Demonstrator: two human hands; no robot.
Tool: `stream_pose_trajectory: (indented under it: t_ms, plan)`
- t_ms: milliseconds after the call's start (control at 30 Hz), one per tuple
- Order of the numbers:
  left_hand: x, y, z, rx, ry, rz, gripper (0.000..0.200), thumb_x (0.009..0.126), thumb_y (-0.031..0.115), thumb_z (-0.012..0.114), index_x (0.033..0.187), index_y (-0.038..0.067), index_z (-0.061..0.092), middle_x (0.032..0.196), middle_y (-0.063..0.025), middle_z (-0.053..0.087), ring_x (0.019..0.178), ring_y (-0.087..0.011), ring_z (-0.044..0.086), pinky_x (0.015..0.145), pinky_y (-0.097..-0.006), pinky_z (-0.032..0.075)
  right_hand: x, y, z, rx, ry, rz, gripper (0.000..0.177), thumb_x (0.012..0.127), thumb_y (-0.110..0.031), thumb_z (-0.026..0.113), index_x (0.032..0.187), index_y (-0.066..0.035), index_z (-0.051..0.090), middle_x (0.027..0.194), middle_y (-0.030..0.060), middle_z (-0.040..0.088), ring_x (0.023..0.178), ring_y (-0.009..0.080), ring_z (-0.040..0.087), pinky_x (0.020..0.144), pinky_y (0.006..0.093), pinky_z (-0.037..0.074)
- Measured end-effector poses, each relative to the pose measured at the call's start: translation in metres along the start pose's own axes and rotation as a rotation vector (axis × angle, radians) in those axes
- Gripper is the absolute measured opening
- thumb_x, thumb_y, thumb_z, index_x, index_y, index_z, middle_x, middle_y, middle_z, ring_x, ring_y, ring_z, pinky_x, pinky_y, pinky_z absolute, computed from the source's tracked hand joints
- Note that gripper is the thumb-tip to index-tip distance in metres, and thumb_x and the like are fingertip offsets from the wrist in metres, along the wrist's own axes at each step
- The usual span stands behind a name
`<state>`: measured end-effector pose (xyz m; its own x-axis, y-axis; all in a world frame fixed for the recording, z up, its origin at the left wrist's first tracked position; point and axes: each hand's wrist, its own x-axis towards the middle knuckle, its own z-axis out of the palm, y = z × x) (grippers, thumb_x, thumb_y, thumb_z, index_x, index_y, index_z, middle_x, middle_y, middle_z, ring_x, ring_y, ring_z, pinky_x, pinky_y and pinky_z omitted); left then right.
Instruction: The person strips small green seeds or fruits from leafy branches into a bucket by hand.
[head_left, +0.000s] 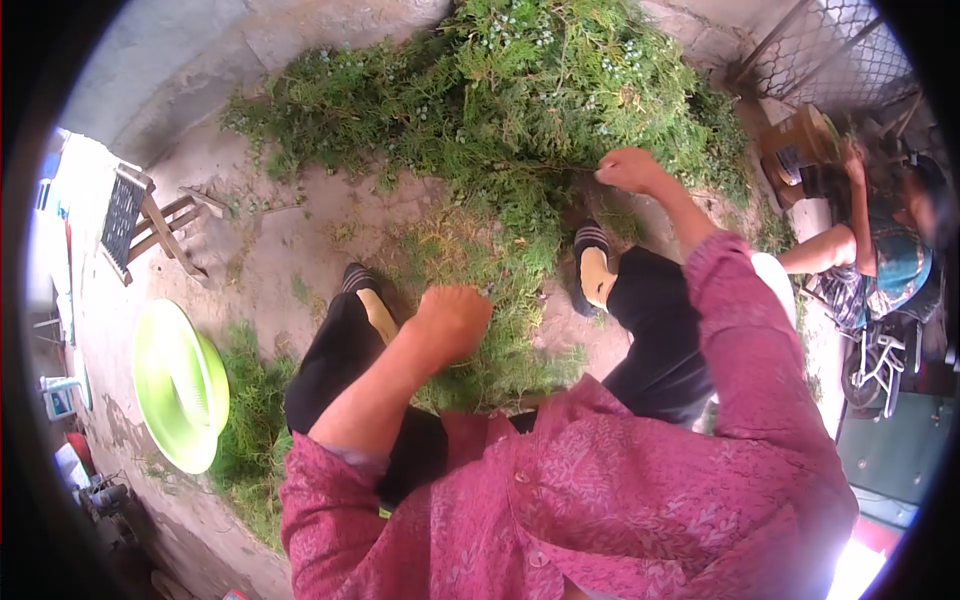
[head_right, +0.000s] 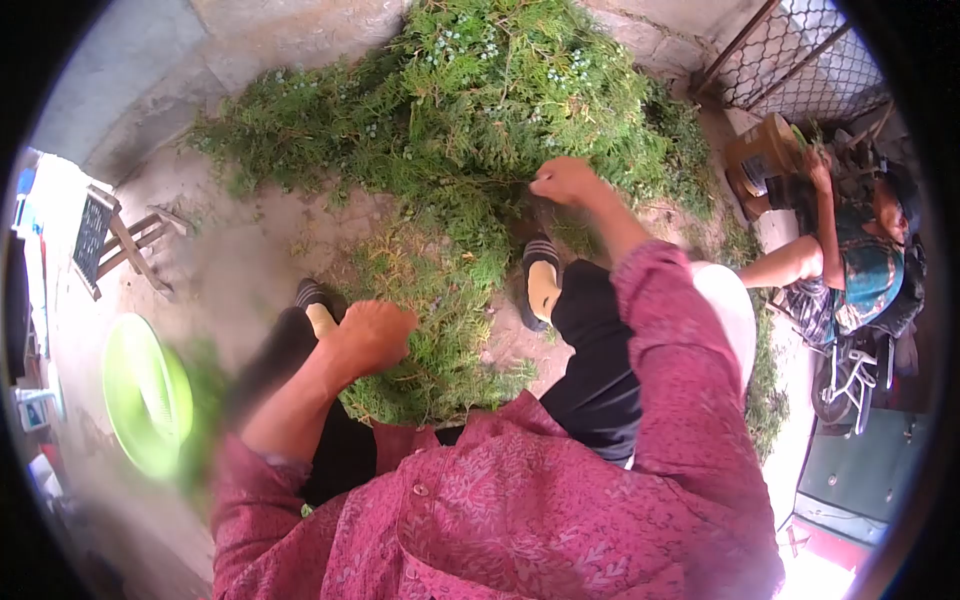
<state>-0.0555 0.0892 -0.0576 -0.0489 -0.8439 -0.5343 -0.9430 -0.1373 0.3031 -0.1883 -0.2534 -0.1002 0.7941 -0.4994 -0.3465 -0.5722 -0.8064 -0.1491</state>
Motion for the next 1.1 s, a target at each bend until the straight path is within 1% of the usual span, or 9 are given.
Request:
stream_pose_trajectory:
  t_ms: [100, 167, 200, 300, 400, 533, 733, 967, 1100]
  plan:
    - [0.004, -0.004, -0.001, -0.019, -0.02, -0.012, 0.016, 0.071, 0.01, 0.051, 0.082, 0.002, 0.059, 0.076, -0.0181, 0.061, 0.074, -0.0323, 0.061, 0.063, -0.0417, 0.049, 0.051, -0.008, 0.05, 0.201, -0.07, -0.009, 0.036, 0.072, -0.033, 0.061, 0.095, -0.005, 0.06, 0.077, 0.0115, 0.061, 0.063, 0.0209, 0.055, 0.057, 0.0332, 0.043]
    - [0.006, -0.002, -0.003, -0.047, -0.005, -0.02, 0.013, 0.072, 0.009, 0.05, 0.08, 0.001, 0.057, 0.072, -0.0168, 0.06, 0.07, -0.0324, 0.061, 0.06, -0.0421, 0.048, 0.078, -0.01, 0.09, 0.993, -0.179, 0.377, 0.04, 0.075, -0.031, 0.064, 0.109, -0.01, 0.056, 0.088, 0.0081, 0.059, 0.069, 0.0176, 0.054, 0.061, 0.0323, 0.044]
    - [0.008, -0.003, 0.0, -0.047, 0.035, -0.003, 0.011, 0.072, 0.009, 0.051, 0.078, 0.001, 0.055, 0.069, -0.0144, 0.059, 0.065, -0.031, 0.061, 0.055, -0.0416, 0.048, 0.09, -0.01, 0.104, 0.995, -0.191, 0.369, 0.04, 0.075, -0.031, 0.064, 0.109, -0.01, 0.056, 0.088, 0.0081, 0.059, 0.069, 0.0176, 0.054, 0.061, 0.0323, 0.044]
    - [0.009, -0.002, 0.003, -0.019, 0.073, 0.025, 0.011, 0.07, 0.008, 0.052, 0.078, 0.001, 0.053, 0.068, -0.0133, 0.058, 0.063, -0.0294, 0.061, 0.053, -0.0411, 0.047, 0.114, -0.021, 0.128, 1.343, -0.122, 0.601, 0.054, 0.076, -0.031, 0.067, 0.123, -0.016, 0.046, 0.116, 0.012, 0.049, 0.089, 0.0213, 0.052, 0.07, 0.0343, 0.044]
    - [0.009, -0.004, 0.009, -0.035, 0.081, 0.02, 0.011, 0.069, 0.007, 0.053, 0.078, 0.002, 0.053, 0.069, -0.0117, 0.057, 0.063, -0.0268, 0.06, 0.053, -0.0386, 0.044, 0.141, -0.012, 0.15, 1.84, -0.005, 0.92, 0.061, 0.078, -0.036, 0.064, 0.129, -0.016, 0.039, 0.138, 0.013, 0.023, 0.121, 0.0272, 0.03, 0.09, 0.0358, 0.036]
    - [0.014, -0.005, 0.015, -0.014, 0.101, 0.013, 0.011, 0.069, 0.008, 0.053, 0.078, 0.003, 0.053, 0.068, -0.0104, 0.056, 0.064, -0.025, 0.059, 0.055, -0.0375, 0.043, 0.157, -0.018, 0.148, 2.086, 0.073, 1.046, 0.064, 0.076, -0.036, 0.065, 0.131, -0.019, 0.036, 0.139, 0.0113, 0.021, 0.12, 0.0236, 0.028, 0.089, 0.0363, 0.033]
    - [0.021, -0.002, 0.007, 0.006, 0.104, 0.043, 0.011, 0.07, 0.01, 0.053, 0.078, 0.003, 0.053, 0.067, -0.0107, 0.055, 0.064, -0.0251, 0.058, 0.056, -0.0377, 0.043, 0.152, -0.011, 0.169, 2.184, 0.084, 0.934, 0.05, 0.086, -0.032, 0.052, 0.127, -0.008, 0.038, 0.125, 0.0043, 0.039, 0.095, 0.0184, 0.04, 0.08, 0.0315, 0.037]
    - [0.02, 0.004, -0.01, 0.011, 0.093, 0.073, 0.012, 0.071, 0.011, 0.052, 0.078, 0.002, 0.053, 0.069, -0.0138, 0.057, 0.066, -0.0277, 0.06, 0.056, -0.0386, 0.045, 0.082, -0.022, 0.162, 2.387, -0.009, 0.644, 0.044, 0.085, -0.029, 0.052, 0.12, -0.003, 0.044, 0.107, 0.0037, 0.049, 0.087, 0.0161, 0.045, 0.077, 0.0314, 0.039]
    - [0.022, 0.002, -0.018, 0.032, 0.204, 0.054, 0.014, 0.07, 0.013, 0.054, 0.078, 0.001, 0.054, 0.069, -0.015, 0.057, 0.067, -0.0307, 0.06, 0.057, -0.0407, 0.046, 0.042, -0.029, 0.126, 2.217, -0.045, 0.455, 0.031, 0.084, -0.03, 0.055, 0.102, -0.004, 0.057, 0.094, 0.0021, 0.055, 0.082, 0.0149, 0.05, 0.072, 0.0309, 0.042]
